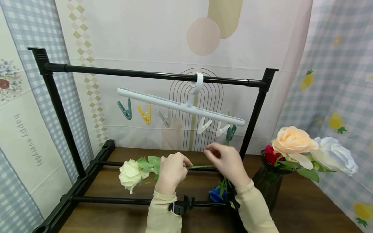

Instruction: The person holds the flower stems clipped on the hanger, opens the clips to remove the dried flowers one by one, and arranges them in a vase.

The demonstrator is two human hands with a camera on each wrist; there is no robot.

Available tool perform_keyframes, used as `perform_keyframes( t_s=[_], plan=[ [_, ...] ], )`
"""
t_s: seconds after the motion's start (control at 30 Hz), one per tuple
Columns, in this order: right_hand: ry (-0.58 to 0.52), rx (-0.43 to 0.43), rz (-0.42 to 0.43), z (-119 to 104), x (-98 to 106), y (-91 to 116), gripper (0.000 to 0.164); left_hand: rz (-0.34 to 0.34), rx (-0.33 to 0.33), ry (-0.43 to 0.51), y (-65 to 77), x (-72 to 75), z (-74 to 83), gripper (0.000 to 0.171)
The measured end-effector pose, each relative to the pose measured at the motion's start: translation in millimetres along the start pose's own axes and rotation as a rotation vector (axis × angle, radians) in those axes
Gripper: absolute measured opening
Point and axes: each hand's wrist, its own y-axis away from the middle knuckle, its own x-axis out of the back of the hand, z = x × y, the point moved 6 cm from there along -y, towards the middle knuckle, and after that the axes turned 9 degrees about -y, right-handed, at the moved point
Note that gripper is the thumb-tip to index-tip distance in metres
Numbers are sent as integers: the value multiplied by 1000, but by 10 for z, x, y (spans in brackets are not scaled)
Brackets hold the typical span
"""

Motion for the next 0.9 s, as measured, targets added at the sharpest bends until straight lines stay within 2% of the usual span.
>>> perform_keyframes(
  t_s=[0.07,0.2,0.37,0.63,0.9],
  plan=[
    [28,67,-27,-82,-70,121,3,12,-19,-9,-6,-23,69,32],
    [67,144,-62,-163,-170,278,10,36,-48,-31,-10,-53,180,30],
    [122,208,-42,-155,-203,374,16,55,-67,-55,-17,-88,267,27],
    [163,271,17,-138,-204,416,18,95,-78,-58,-19,-119,387,18],
    [241,289,45,-147,-218,434,16,135,-77,-101,-10,-130,481,17]
  ],
)
